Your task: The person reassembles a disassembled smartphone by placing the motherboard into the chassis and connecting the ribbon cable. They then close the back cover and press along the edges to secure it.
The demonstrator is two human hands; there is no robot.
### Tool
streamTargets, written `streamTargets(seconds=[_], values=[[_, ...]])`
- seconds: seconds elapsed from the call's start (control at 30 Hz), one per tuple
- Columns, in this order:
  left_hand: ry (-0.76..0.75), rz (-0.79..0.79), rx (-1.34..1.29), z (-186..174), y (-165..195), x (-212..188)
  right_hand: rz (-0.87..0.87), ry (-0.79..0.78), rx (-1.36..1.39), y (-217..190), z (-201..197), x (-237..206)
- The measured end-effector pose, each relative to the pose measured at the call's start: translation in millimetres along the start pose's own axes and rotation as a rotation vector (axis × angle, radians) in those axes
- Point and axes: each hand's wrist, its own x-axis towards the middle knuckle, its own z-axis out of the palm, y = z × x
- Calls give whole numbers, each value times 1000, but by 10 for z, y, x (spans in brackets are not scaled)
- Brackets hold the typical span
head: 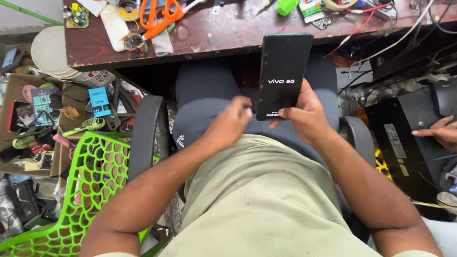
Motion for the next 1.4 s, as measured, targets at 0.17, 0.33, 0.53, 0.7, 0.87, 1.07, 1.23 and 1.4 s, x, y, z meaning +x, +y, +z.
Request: streamTargets(seconds=[0.17,0.33,0.53,0.7,0.87,1.07,1.23,1.4], values=[[-102,626,802,144,-292,113,33,14,-2,-45,46,20],[-243,537,809,180,-209,340,158,29,79,-125,30,-29],[-257,523,850,188,-155,308,183,-62,124,-20,-18,-67],[-148,599,802,183,-215,195,204,-135,122,52,-167,-99],[-130,598,761,219,-273,236,113,-225,159,20,-270,-89],[-132,596,756,229,-323,233,97,-159,5,19,-181,-91],[-168,577,794,241,-296,244,137,-155,-21,17,-148,-105],[-291,505,627,-29,-238,375,160,-209,-1,11,-144,-80]])
